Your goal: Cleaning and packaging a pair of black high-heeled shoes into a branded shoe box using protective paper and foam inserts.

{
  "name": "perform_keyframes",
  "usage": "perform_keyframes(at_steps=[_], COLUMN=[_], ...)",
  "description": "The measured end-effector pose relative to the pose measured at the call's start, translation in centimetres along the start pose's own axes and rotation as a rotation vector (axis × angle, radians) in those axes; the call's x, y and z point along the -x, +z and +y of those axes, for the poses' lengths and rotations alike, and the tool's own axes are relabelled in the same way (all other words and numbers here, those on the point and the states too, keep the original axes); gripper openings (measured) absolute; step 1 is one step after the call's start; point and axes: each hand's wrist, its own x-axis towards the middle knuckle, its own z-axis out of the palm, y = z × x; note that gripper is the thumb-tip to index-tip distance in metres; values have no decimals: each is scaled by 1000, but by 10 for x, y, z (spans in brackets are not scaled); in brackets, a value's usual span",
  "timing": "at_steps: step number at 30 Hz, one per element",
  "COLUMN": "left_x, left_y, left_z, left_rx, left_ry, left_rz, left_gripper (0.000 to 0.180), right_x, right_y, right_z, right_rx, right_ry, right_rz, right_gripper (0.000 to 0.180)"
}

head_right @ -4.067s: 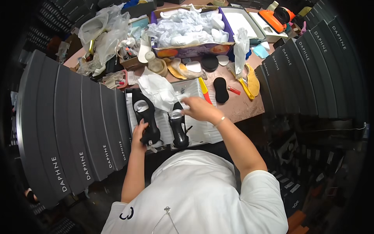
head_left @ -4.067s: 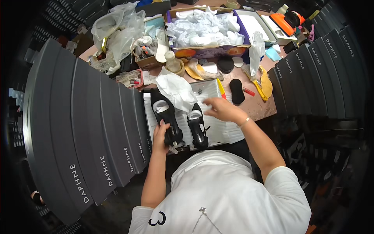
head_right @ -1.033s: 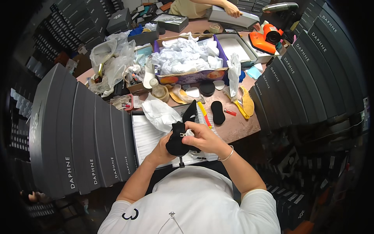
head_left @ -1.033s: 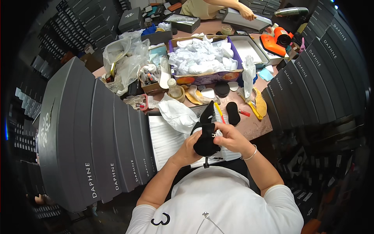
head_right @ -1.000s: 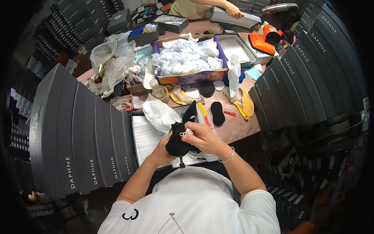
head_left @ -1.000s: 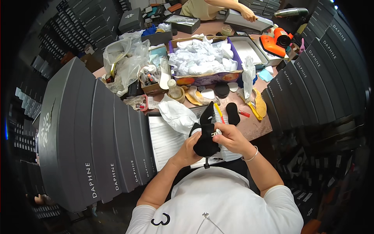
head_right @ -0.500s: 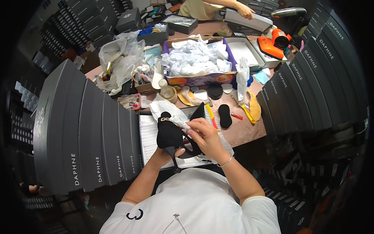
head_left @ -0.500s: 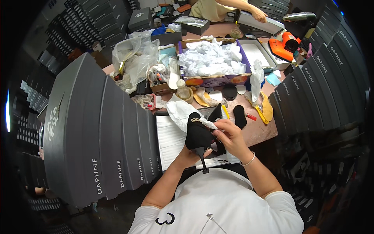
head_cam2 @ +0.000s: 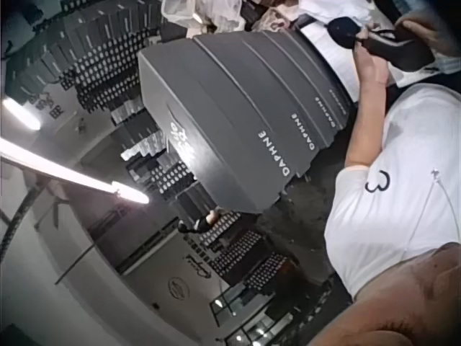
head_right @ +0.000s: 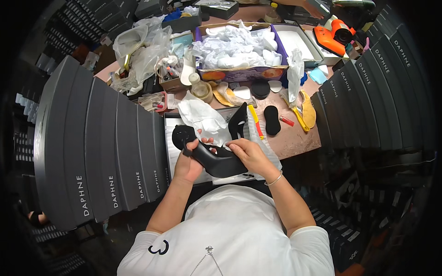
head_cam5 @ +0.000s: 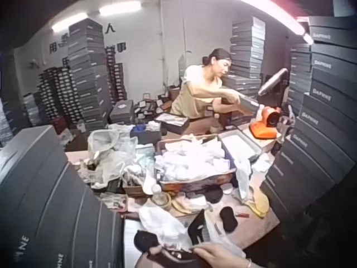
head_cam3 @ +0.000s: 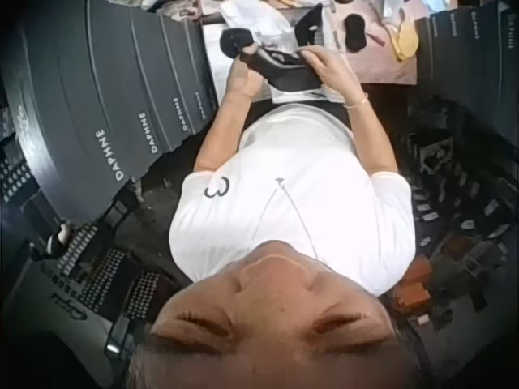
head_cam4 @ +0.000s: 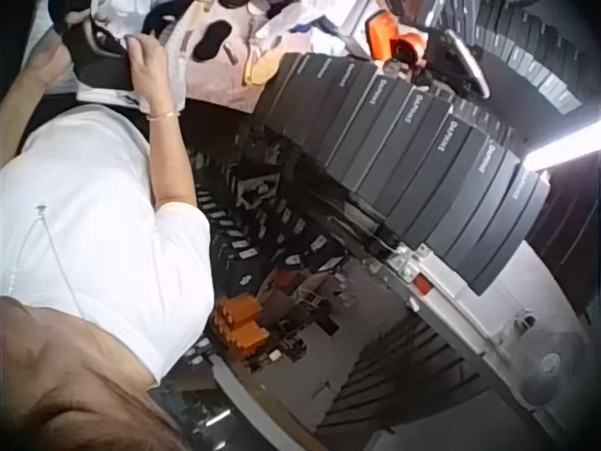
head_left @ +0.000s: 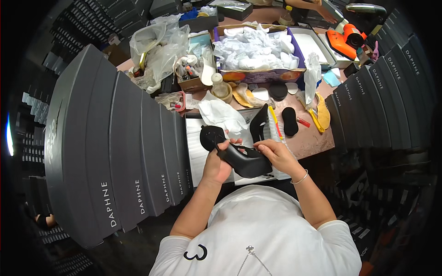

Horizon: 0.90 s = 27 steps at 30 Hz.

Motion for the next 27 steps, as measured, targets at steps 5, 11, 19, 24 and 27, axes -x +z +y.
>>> perform_keyframes(at_steps=[5, 11, 19, 24, 27], left_x=[-9, 0, 20, 22, 19], left_y=[-17, -1, 19, 17, 10], left_z=[6, -3, -1, -5, -6], left_rx=[108, -100, -372, -452, -643], left_ry=[-16, 89, 179, 222, 312], left_rz=[90, 19, -161, -185, -227], left_gripper=[39, 50, 64, 64, 46], right_x=[13, 23, 18, 21, 25], right_y=[2, 8, 13, 14, 21], right_z=[22, 22, 15, 13, 28], right_rx=[-142, -229, -40, -19, -122], right_ry=[97, 31, -51, -83, -8], right_rz=[-82, -192, -180, -179, -213], right_gripper=[42, 71, 72, 73, 75])
